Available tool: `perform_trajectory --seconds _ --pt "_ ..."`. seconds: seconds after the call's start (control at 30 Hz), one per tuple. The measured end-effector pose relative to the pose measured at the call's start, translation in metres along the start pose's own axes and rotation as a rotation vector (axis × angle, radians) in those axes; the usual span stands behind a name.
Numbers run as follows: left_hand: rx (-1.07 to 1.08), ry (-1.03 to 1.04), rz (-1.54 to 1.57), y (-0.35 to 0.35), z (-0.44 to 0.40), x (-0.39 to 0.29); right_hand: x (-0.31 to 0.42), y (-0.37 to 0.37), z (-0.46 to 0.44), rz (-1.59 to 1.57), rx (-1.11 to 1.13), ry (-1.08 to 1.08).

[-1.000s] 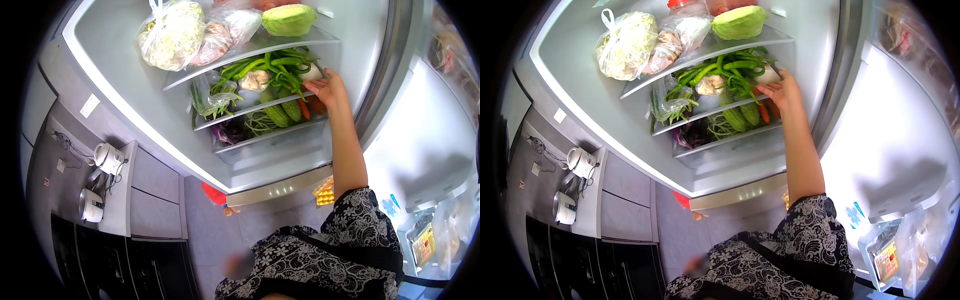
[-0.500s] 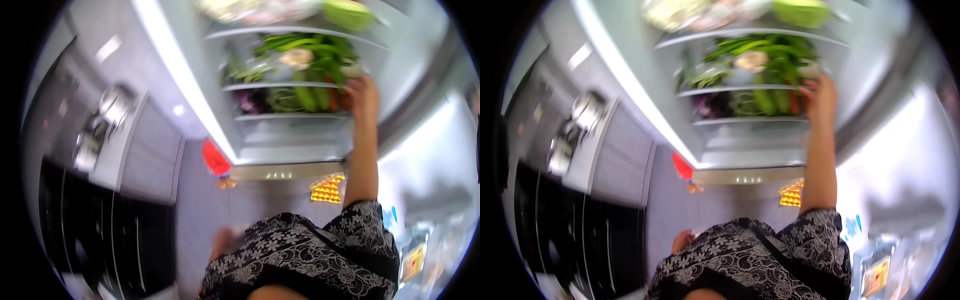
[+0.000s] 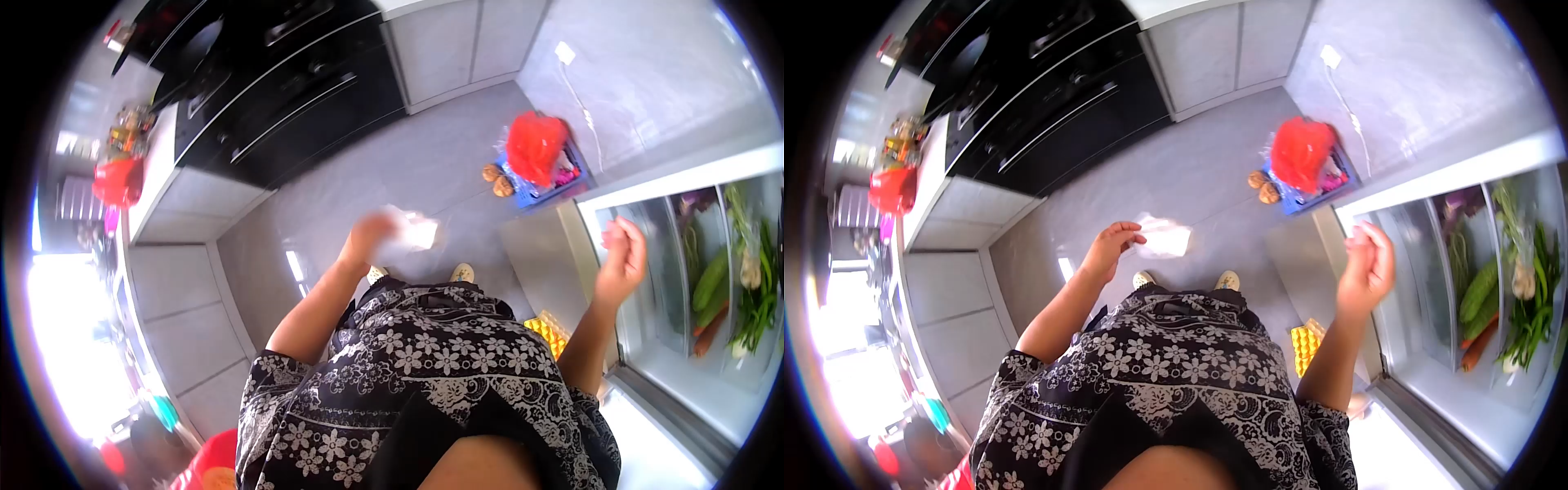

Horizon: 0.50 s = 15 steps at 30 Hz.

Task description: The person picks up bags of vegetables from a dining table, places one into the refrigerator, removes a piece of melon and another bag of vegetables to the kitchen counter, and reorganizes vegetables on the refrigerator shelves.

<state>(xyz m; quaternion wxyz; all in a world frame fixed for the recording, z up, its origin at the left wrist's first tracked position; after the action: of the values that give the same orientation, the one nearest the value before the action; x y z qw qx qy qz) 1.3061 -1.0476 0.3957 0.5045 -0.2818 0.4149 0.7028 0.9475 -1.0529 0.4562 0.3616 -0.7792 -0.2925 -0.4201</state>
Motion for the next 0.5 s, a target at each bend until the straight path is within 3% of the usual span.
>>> perform_trajectory --seconds 0.13,0.27,0.4,0.5 --pt "-0.071 0.060 0.229 -0.089 0.006 -0.017 0.028 0.099 0.033 0.079 0.314 -0.169" --pt "-0.160 0.153 0.157 -0.190 0.013 -0.038 0.045 0.203 0.087 0.195 0.584 -0.301" --pt "-0.192 0.185 0.174 -0.268 0.044 -0.080 -0.003 0.294 0.151 0.432 0.896 -0.311" --pt "-0.270 0.184 0.192 -0.320 0.069 -0.105 -0.085 0.334 0.201 0.511 1.040 -0.326"
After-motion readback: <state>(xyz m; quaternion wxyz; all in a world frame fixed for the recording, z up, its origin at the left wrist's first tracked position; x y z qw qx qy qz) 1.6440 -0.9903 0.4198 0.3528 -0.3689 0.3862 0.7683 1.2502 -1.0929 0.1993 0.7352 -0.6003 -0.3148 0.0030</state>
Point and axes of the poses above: each hand's wrist, its own z-axis away from the middle knuckle, its own y-axis out of the palm, x = y × z, the point moved 1 cm from there along -z, towards the middle knuckle, and after that the axes turned 13 degrees about z, right-handed, at the moved point
